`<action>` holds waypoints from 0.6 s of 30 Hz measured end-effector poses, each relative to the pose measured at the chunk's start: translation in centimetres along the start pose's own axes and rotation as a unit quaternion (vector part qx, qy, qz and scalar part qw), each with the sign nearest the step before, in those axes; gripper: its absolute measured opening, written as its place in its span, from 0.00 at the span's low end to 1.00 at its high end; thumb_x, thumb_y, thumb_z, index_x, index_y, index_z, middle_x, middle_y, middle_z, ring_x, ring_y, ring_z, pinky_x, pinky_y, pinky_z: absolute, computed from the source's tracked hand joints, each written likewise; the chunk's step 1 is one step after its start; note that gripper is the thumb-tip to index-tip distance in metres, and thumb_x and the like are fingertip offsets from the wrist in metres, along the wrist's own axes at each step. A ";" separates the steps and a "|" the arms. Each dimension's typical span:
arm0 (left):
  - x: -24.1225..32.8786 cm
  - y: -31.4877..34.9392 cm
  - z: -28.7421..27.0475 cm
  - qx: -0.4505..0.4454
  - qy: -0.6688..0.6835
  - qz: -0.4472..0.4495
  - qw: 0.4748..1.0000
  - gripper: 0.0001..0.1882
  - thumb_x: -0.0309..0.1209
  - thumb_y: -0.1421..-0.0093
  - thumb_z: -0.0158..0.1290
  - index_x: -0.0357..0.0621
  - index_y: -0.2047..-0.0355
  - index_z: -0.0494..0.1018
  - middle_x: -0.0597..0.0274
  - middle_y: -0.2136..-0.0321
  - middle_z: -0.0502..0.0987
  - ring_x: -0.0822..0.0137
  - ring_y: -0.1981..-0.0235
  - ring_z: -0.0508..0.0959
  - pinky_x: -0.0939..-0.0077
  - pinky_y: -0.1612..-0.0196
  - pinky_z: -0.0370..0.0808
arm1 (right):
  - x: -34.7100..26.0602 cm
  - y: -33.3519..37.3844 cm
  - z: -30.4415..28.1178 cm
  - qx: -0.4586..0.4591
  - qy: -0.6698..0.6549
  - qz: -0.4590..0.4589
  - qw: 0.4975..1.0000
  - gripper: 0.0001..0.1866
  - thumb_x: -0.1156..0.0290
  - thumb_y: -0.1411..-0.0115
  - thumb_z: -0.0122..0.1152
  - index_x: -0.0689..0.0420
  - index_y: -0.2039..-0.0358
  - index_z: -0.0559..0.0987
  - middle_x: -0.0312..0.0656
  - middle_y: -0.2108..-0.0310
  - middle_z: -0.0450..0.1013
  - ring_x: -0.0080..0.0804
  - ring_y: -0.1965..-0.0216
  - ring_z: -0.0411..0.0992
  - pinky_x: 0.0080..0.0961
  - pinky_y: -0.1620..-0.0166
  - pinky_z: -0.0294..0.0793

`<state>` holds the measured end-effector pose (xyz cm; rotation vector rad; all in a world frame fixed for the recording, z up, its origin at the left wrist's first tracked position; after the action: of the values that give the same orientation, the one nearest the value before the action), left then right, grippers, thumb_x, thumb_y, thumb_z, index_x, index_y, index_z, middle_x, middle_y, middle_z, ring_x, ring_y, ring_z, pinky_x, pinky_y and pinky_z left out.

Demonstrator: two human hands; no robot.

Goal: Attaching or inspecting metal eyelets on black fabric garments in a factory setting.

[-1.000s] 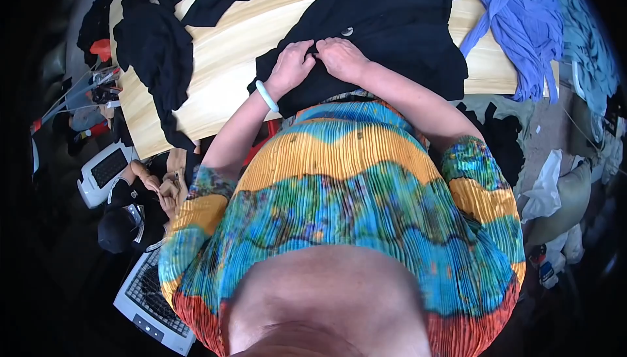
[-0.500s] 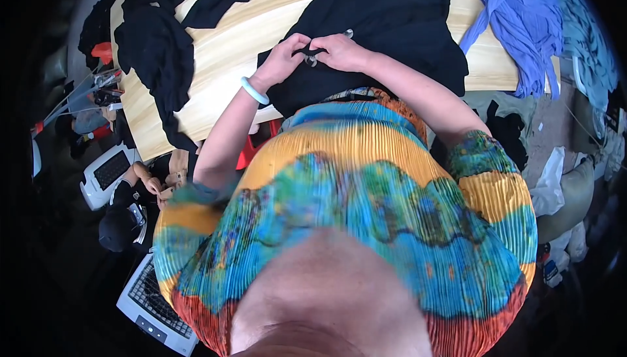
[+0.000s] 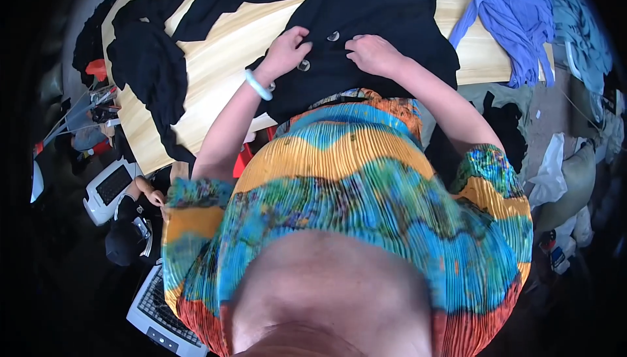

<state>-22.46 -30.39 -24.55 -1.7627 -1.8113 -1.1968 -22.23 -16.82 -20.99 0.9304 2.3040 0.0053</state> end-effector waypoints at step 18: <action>1.5 -4.8 2.7 -0.053 0.011 -0.027 0.998 0.20 0.40 0.50 0.51 0.36 0.63 0.71 0.45 0.66 0.73 0.52 0.61 0.73 0.67 0.57 0.68 | 2.3 -1.2 -0.5 0.181 -0.107 0.046 0.977 0.08 0.72 0.52 0.51 0.59 0.71 0.73 0.49 0.72 0.70 0.47 0.68 0.69 0.36 0.62 0.69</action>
<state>-26.41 -26.79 -26.57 -1.7600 -1.8251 -1.3498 -24.45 -16.16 -22.15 1.1569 2.0951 -0.4669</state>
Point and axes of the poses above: each hand's wrist, its own y-axis away from the middle knuckle, its own z-axis out of the palm, x = y × z, the point moved 10 cm from there along -y, towards the middle knuckle
